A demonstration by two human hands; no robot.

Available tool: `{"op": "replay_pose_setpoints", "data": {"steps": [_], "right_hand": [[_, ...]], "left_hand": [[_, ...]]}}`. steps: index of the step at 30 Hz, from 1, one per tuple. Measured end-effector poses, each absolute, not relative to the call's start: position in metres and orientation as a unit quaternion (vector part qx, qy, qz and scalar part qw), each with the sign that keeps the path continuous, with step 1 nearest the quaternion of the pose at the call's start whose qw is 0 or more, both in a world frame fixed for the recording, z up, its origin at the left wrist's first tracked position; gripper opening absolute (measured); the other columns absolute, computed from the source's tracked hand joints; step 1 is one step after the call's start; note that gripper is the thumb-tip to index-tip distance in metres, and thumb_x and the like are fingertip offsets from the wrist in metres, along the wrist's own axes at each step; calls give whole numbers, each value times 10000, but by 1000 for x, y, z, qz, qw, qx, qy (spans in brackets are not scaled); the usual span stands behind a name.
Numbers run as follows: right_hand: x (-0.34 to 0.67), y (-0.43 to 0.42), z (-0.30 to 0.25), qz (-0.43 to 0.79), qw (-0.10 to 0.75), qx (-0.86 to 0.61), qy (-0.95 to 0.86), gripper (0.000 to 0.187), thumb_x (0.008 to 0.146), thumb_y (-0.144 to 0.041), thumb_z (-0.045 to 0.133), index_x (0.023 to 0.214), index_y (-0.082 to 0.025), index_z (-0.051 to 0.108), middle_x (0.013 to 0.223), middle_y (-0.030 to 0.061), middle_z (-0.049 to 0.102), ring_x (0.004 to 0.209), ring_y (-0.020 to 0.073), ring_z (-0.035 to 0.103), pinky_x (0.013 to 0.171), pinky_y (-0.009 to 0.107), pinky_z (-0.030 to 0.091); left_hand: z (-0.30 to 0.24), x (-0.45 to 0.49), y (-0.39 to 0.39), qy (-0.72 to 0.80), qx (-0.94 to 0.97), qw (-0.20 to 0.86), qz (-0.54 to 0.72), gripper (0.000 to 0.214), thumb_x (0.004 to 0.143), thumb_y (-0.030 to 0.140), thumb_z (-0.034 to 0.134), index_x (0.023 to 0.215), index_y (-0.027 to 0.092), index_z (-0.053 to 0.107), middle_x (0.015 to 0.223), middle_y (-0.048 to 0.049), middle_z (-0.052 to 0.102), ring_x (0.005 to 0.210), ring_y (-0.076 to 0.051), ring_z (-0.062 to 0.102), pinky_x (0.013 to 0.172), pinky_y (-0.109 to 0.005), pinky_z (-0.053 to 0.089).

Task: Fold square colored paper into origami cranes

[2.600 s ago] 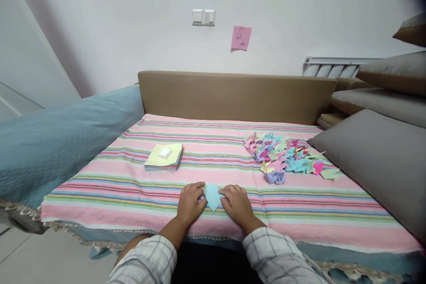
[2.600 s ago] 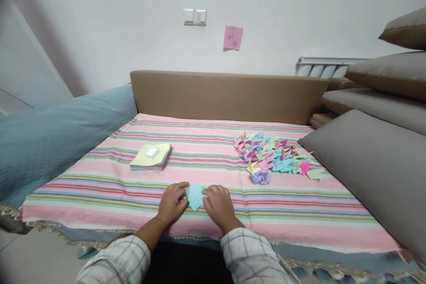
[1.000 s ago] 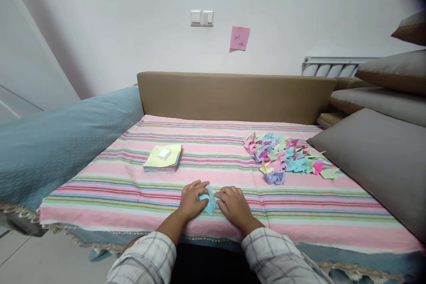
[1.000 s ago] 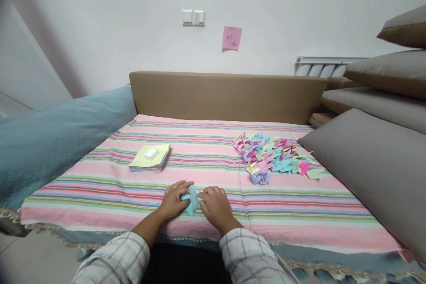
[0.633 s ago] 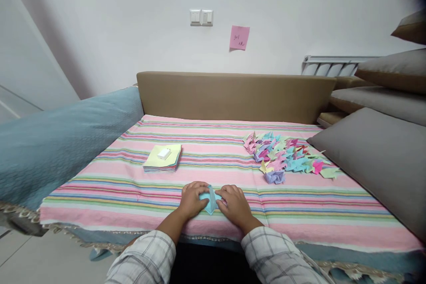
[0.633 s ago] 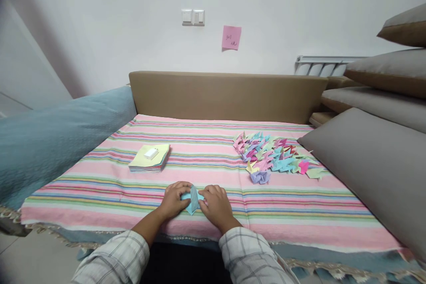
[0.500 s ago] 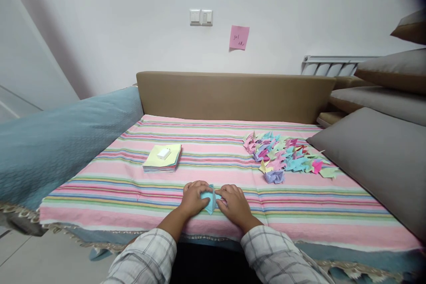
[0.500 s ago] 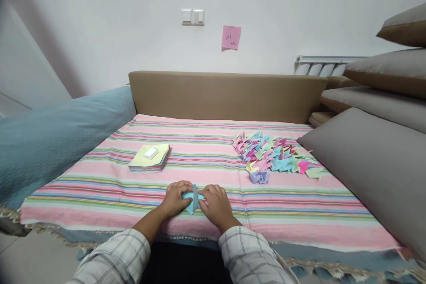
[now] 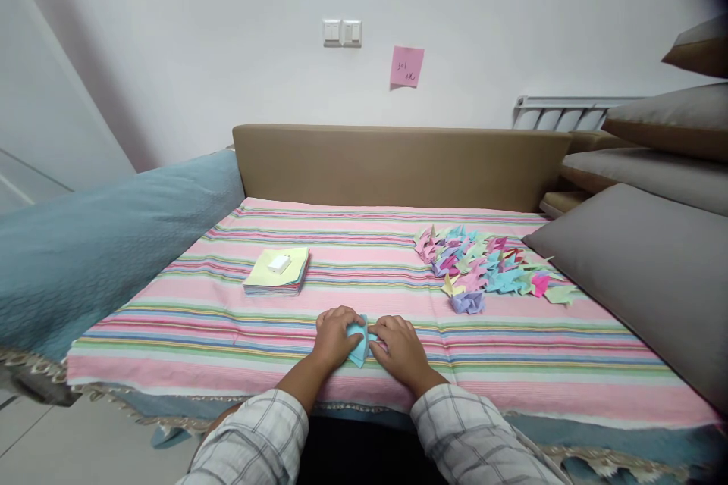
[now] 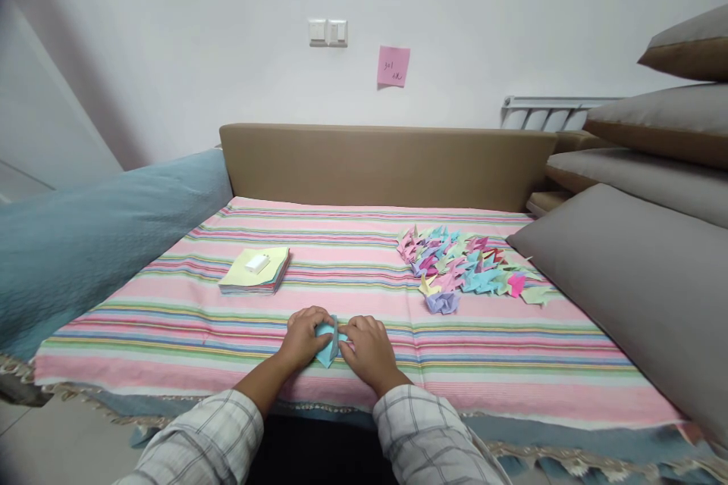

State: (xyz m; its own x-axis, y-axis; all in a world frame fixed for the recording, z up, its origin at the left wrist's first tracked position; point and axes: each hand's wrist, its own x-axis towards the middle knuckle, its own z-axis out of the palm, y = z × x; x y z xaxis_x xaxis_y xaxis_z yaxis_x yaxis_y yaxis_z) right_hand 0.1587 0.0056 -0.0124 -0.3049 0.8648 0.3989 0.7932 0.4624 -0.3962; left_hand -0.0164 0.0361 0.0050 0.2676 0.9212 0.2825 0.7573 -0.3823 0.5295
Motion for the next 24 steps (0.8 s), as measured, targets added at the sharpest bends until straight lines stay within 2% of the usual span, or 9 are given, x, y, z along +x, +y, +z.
{"op": "replay_pose_setpoints", "data": {"steps": [7, 10, 14, 24], "right_hand": [[159, 8, -15, 67, 298, -510, -804, 157, 807, -238, 593, 960, -267, 614, 938, 6, 583, 899, 183, 469, 801, 310, 322], [160, 9, -16, 72, 304, -507, -803, 186, 800, -247, 611, 984, -275, 612, 945, 3, 583, 903, 184, 468, 801, 312, 322], [160, 9, -17, 79, 306, -505, -803, 222, 802, -276, 620, 1024, -291, 617, 967, 10, 581, 921, 193, 469, 807, 323, 322], [160, 8, -15, 69, 293, -506, -808, 214, 803, -274, 617, 1016, -296, 621, 962, 6, 574, 916, 189, 467, 801, 325, 326]], "left_hand": [[16, -9, 40, 545, 782, 159, 258, 176, 703, 94, 547, 794, 222, 627, 892, 7, 645, 914, -173, 564, 898, -362, 323], [16, -9, 46, 560, 765, 186, 259, 171, 690, 71, 528, 789, 204, 568, 818, 23, 620, 810, -142, 561, 781, -278, 372], [9, -11, 52, 567, 741, 231, 274, 239, 663, 72, 538, 852, 213, 499, 761, 48, 581, 695, -121, 536, 634, -218, 361], [6, -8, 54, 587, 727, 229, 274, 229, 674, 118, 582, 872, 221, 527, 726, 57, 557, 672, -109, 531, 626, -203, 358]]}}
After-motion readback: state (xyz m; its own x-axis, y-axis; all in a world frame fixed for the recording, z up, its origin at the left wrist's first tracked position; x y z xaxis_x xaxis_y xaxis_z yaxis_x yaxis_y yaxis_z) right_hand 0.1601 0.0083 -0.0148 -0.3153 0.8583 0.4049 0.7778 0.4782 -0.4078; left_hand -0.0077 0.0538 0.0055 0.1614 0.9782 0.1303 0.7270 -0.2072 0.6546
